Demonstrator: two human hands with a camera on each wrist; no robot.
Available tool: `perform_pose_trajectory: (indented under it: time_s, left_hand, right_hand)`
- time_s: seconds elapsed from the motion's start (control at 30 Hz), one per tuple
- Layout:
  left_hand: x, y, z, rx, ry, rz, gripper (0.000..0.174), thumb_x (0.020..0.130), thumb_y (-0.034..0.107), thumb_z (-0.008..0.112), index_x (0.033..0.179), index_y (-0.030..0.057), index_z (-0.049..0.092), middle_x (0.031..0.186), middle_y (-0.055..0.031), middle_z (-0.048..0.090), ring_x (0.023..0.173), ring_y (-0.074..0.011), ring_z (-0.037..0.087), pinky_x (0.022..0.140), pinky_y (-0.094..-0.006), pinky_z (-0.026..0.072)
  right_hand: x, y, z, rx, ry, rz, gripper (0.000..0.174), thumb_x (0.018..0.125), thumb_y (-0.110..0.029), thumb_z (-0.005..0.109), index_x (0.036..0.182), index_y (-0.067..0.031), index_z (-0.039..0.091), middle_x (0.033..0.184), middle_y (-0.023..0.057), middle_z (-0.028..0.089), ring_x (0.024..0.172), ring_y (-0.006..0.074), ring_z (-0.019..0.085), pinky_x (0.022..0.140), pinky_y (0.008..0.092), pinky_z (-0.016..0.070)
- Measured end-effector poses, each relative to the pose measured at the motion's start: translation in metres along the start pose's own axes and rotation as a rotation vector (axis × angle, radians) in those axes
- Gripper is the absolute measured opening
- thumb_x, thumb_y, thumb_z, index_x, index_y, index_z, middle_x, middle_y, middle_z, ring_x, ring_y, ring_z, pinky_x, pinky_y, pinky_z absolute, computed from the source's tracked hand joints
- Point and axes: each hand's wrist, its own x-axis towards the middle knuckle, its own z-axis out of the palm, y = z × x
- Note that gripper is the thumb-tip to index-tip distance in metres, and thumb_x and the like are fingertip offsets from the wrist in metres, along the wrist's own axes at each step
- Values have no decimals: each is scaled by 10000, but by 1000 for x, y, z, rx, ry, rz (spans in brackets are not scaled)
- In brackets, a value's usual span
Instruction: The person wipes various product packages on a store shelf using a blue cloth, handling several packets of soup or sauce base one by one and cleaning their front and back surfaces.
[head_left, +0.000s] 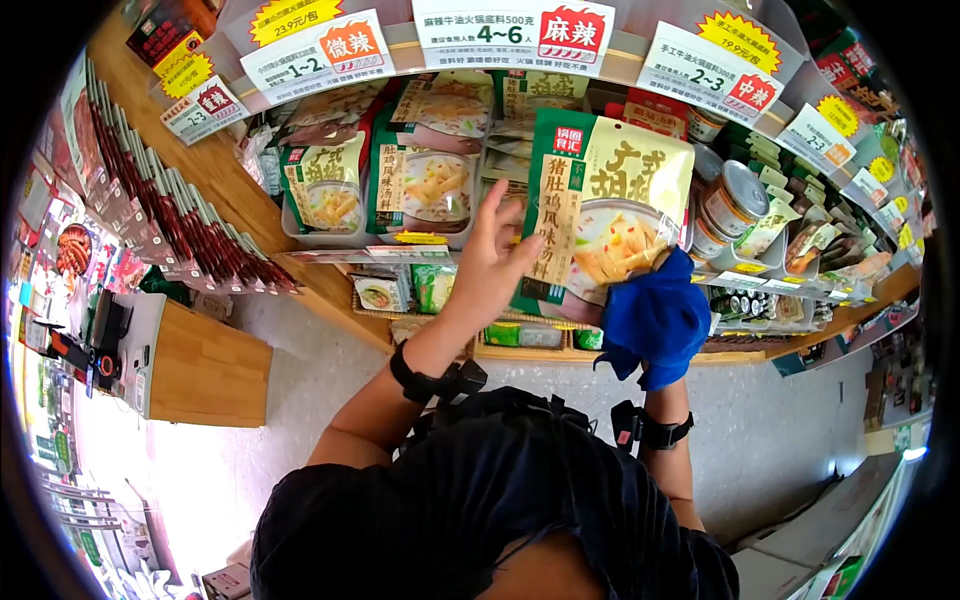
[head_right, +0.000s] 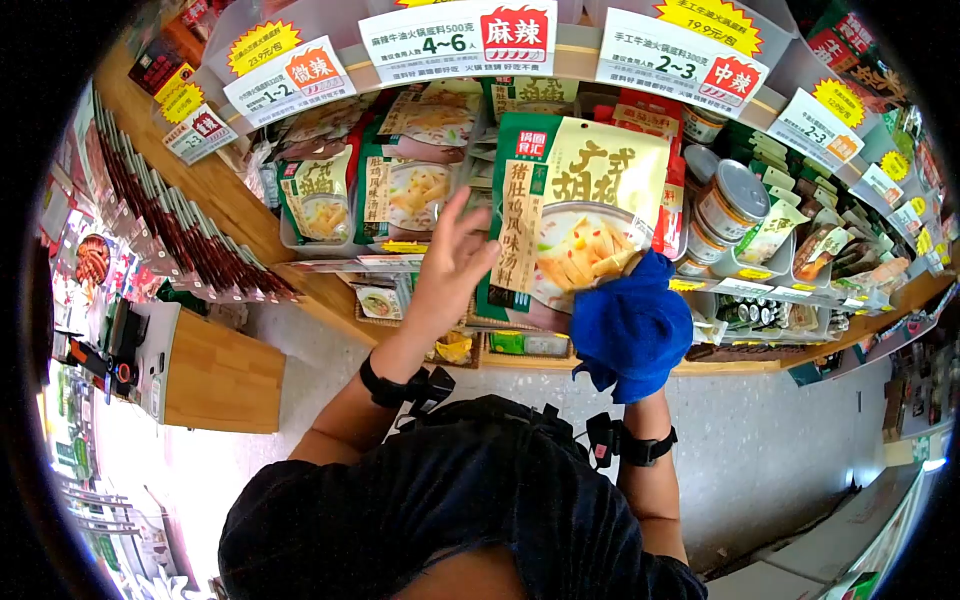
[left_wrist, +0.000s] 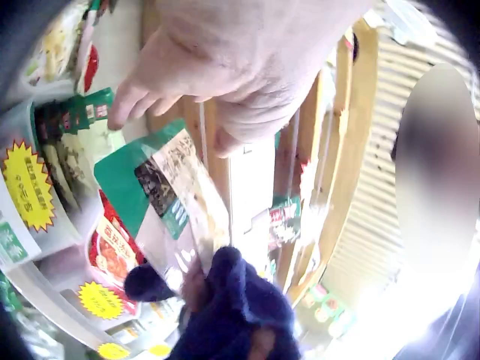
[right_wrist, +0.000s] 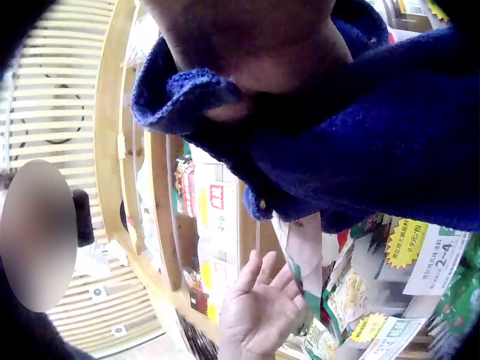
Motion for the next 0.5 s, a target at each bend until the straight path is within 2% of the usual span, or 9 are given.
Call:
perform_pose_trajectory:
  time_s: [0.07,0.1,0.13,0.2,0.27,0.33,0.4,0.47,0.5]
  left_hand:
    - [-7,0,11,294,24,273,770,796,282,641,1379,64,187,1345,-223,306,1233,-308,350,1002,-364,301]
    - [-11,6,19,268,-119,238,877,769,348,659,1395,50,123,1407,-238,179,1323,-309,167,1052,-378,198]
    - [-15,10,25,407,-142,234,953,761,407,655,1396,18,59,1433,-221,115,1338,-291,118,1064,-371,161]
    - [-3,-8,32,-66,-132,270,1013,745,461,653,1397,14,20,1436,-217,98,1338,-282,112,1067,-363,138]
    - [-4,9,34,-164,-129,200,1039,743,498,638,1394,9,-7,1434,-216,93,1336,-272,104,1067,-354,126]
    - [-2,4,31,-183,-103,208,996,770,491,605,1397,19,-9,1400,-220,200,1288,-252,242,1038,-333,207]
    - [-4,16,29,-391,-127,98,952,790,468,587,1400,23,7,1378,-219,258,1253,-234,314,1016,-322,255]
    - [-2,-1,28,-592,-69,-52,695,854,517,408,1337,38,271,1283,-150,424,1153,-258,446,970,-376,350]
    - [-5,6,28,-671,-43,-119,670,862,517,383,1324,40,297,1269,-152,439,1137,-265,459,960,-380,362]
  right_hand:
    - [9,-11,-3,-49,14,-95,401,649,-178,717,1000,-41,578,818,102,603,700,255,577,607,294,457]
    - [14,-19,-5,-74,20,-141,402,644,-176,721,997,-43,580,806,101,600,690,255,575,602,293,456]
    - [18,-30,-7,-96,23,-187,403,640,-175,724,993,-45,583,795,100,598,681,255,573,597,293,455]
    - [33,-69,-5,-176,-55,3,380,652,-215,714,975,-56,594,815,101,602,681,228,578,590,296,458]
    - [27,-85,-1,-158,-184,105,411,653,-239,706,996,-50,582,836,109,603,696,239,579,600,301,464]
    - [10,-85,8,-377,-340,21,434,661,-247,696,1023,-43,569,868,116,606,723,251,583,616,301,469]
    - [-3,-70,20,-289,-375,-100,450,672,-239,688,1054,-40,555,906,121,608,756,262,589,633,298,472]
    - [-4,-56,20,73,-311,-142,452,683,-221,682,1075,-40,548,943,123,610,788,266,596,651,294,474]
    - [-1,-56,18,177,-302,-156,447,687,-210,680,1080,-41,548,961,123,611,805,265,599,661,292,475]
